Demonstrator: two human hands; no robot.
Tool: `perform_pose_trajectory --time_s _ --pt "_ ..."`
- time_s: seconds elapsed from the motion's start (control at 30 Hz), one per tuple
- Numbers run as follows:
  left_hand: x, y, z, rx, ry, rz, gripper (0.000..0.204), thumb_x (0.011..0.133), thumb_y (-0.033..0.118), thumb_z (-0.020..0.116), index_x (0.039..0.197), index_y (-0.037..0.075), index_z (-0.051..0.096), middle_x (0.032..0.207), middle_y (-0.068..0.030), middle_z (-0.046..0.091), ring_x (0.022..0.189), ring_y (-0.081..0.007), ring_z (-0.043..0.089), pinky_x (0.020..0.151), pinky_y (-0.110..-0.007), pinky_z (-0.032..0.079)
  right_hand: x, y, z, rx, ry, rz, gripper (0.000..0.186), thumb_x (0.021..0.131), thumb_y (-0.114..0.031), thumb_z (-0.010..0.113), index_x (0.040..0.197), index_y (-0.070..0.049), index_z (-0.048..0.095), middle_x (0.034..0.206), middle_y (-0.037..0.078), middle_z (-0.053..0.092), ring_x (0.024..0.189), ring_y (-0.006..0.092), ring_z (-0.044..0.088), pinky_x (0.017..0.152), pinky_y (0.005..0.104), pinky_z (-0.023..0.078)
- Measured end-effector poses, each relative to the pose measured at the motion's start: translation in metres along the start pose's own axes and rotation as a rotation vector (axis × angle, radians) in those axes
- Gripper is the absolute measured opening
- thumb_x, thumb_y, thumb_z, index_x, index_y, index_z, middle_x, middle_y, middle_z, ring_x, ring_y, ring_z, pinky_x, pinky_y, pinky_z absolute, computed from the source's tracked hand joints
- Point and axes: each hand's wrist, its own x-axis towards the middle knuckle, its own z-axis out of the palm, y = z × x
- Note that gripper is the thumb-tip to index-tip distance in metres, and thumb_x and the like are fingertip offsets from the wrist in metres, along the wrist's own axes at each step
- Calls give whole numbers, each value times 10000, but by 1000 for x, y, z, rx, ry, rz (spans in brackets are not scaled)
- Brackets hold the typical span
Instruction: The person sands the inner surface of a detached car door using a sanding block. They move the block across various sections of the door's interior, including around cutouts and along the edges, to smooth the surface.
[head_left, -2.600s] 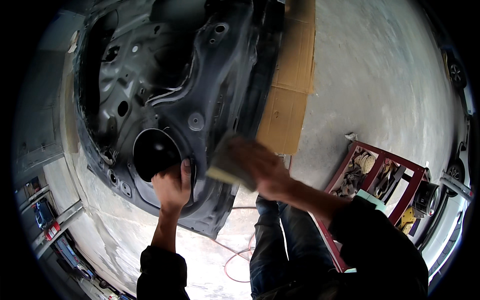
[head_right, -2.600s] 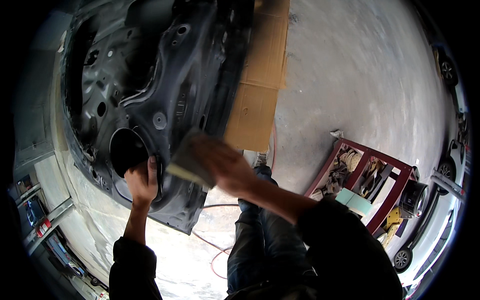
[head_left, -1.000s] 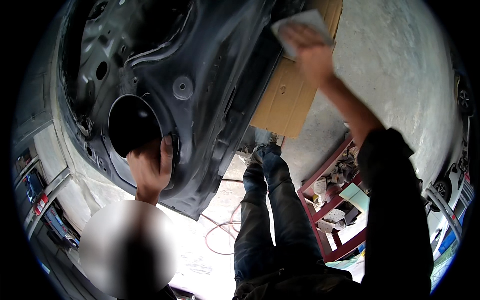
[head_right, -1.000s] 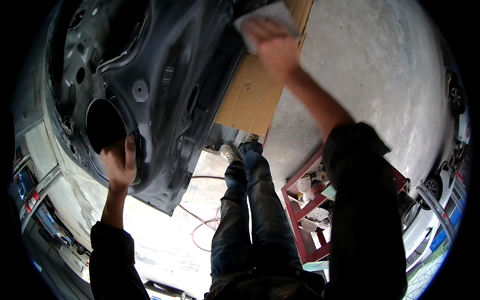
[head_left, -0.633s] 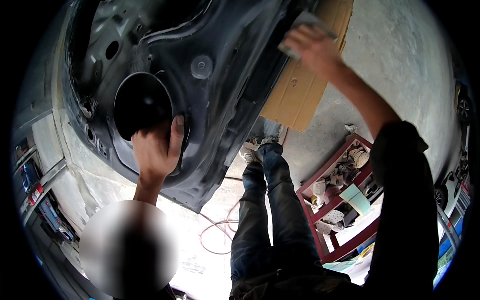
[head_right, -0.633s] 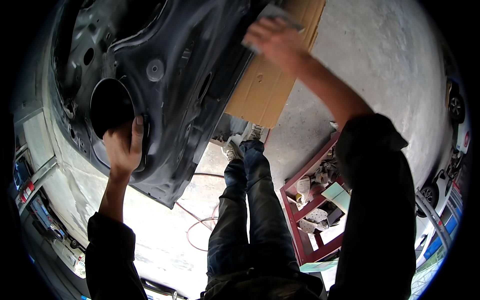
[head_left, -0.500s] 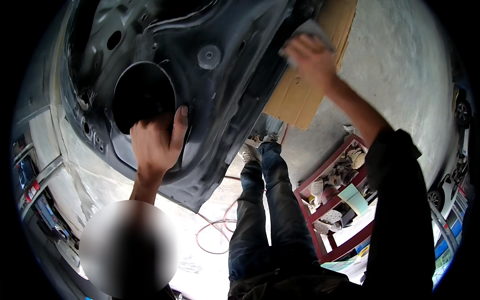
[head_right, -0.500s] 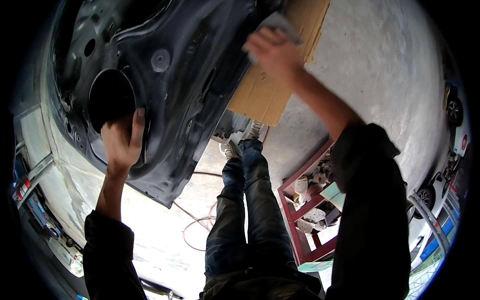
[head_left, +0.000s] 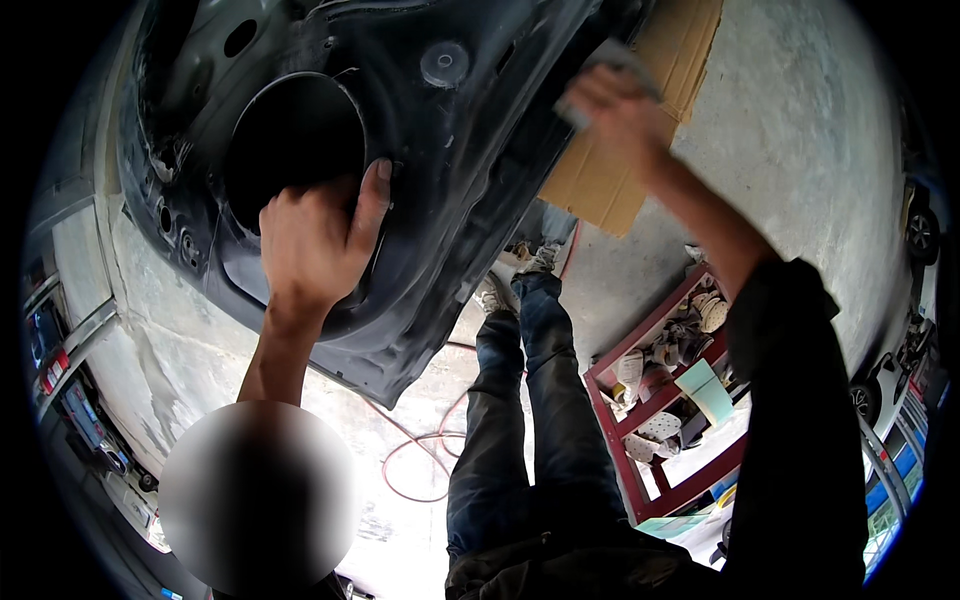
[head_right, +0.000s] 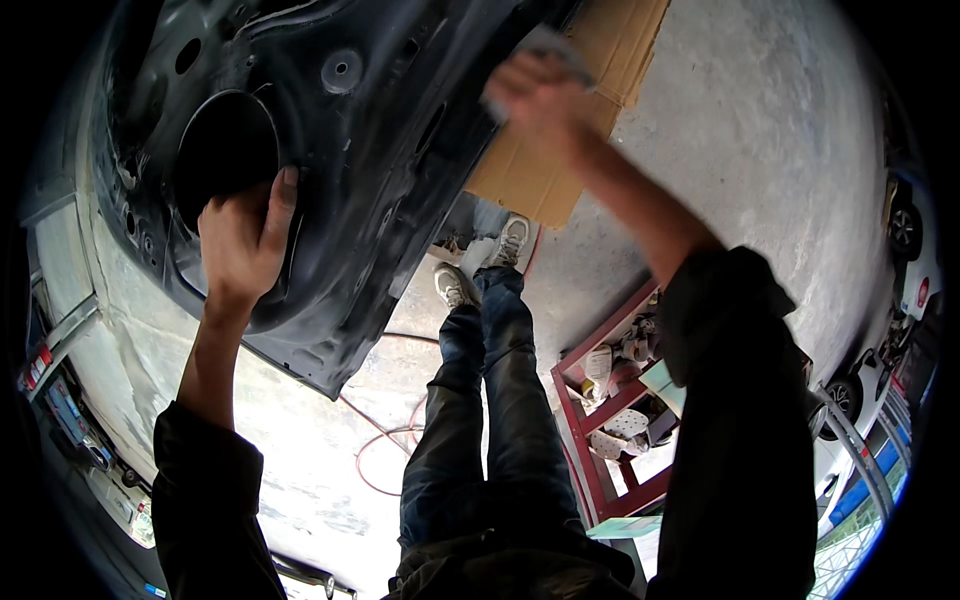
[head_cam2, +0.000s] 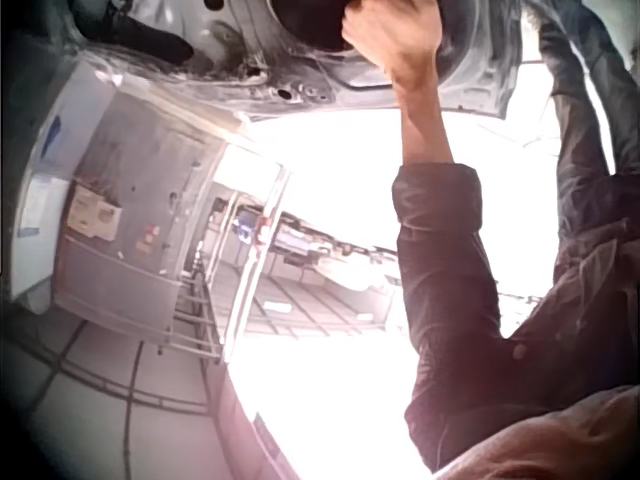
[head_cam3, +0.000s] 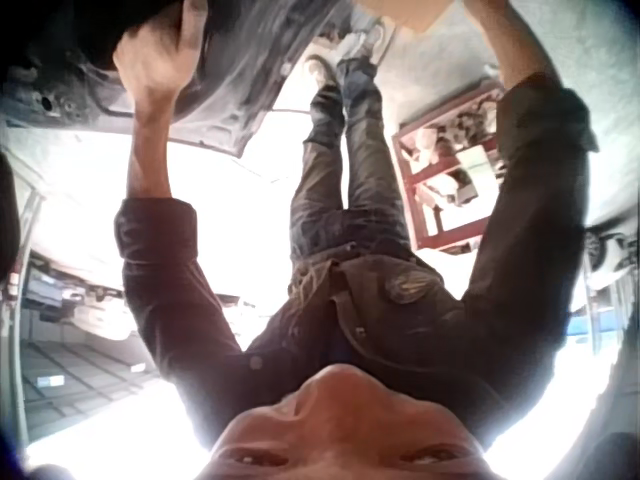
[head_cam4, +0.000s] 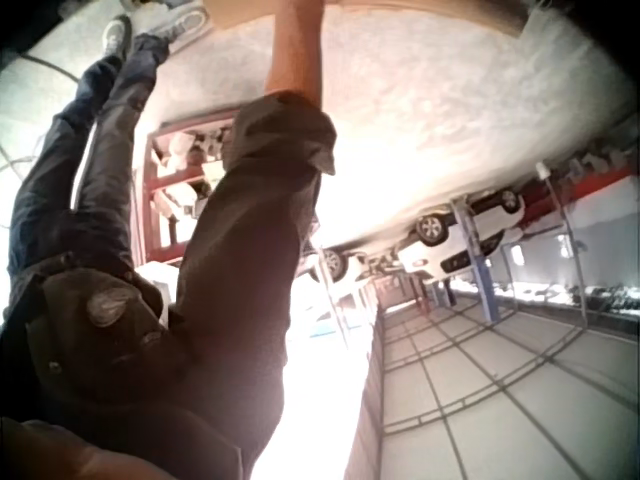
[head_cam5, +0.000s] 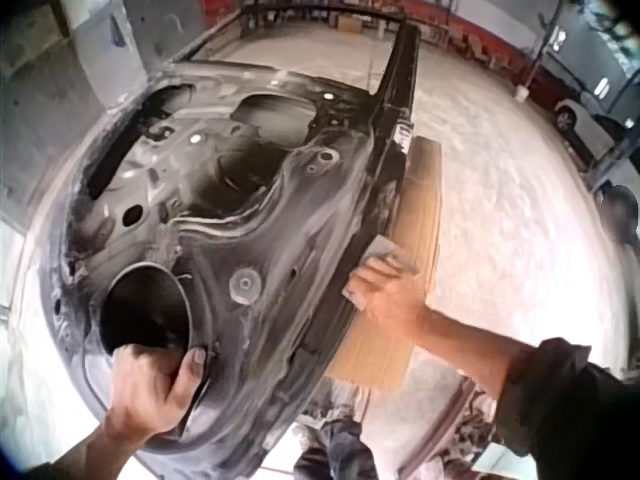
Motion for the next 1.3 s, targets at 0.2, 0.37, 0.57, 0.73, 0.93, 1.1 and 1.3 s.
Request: perform_pose_trajectory --time_s 0.2,0.37,0.57,0.73,0.93,1.1,1.3 --pt "-3 -2 -4 7 13 -5 516 1018 398 585 615 90 675 514 -145 576 482 -388 596 462 -432 460 -26 -193 -24 532 23 72 203 725 -91 738 926 -77 719 995 40 670 944 221 641 786 375 554" --pt "-4 1 -5 -29 27 -33 521 1018 420 578 630 94 695 522 -142 588 491 -381 611 480 -429 490 -35 -232 -40 752 40 84 224 800 -91 731 1024 -93 735 1108 31 668 1107 223 650 957 398 551" --pt "-4 -5 1 45 56 -13 577 1007 466 581 577 93 680 476 -123 564 451 -354 603 461 -405 482 -32 -26 -18 180 -79 65 571 746 -96 714 1314 -129 664 1394 51 602 1308 255 550 1121 517 412" --pt "-5 -7 1 51 66 -18 619 1003 491 582 549 78 664 460 -129 545 428 -338 588 447 -384 469 -18 -62 -16 -63 -95 74 529 756 -132 706 1282 -86 688 1382 63 625 1306 255 551 1121 546 376" --pt "-2 1 3 80 67 -26 596 996 506 586 581 94 703 504 -132 594 485 -345 633 473 -399 496 -30 -272 -59 377 -104 194 458 760 -151 667 1177 33 712 1266 131 666 1239 316 573 1108 565 388" --pt "-6 -4 0 92 66 -42 558 992 508 588 618 124 741 543 -117 634 511 -336 653 495 -393 520 -19 -312 -92 647 -135 308 434 811 -85 642 1232 10 684 1316 125 641 1275 296 573 1070 432 469" --pt "-4 -3 1 129 88 -25 611 988 515 583 560 92 687 512 -157 599 508 -369 644 486 -424 523 -49 -318 -87 673 -103 367 500 810 -69 654 1310 -65 664 1409 53 591 1296 263 545 1039 458 475"
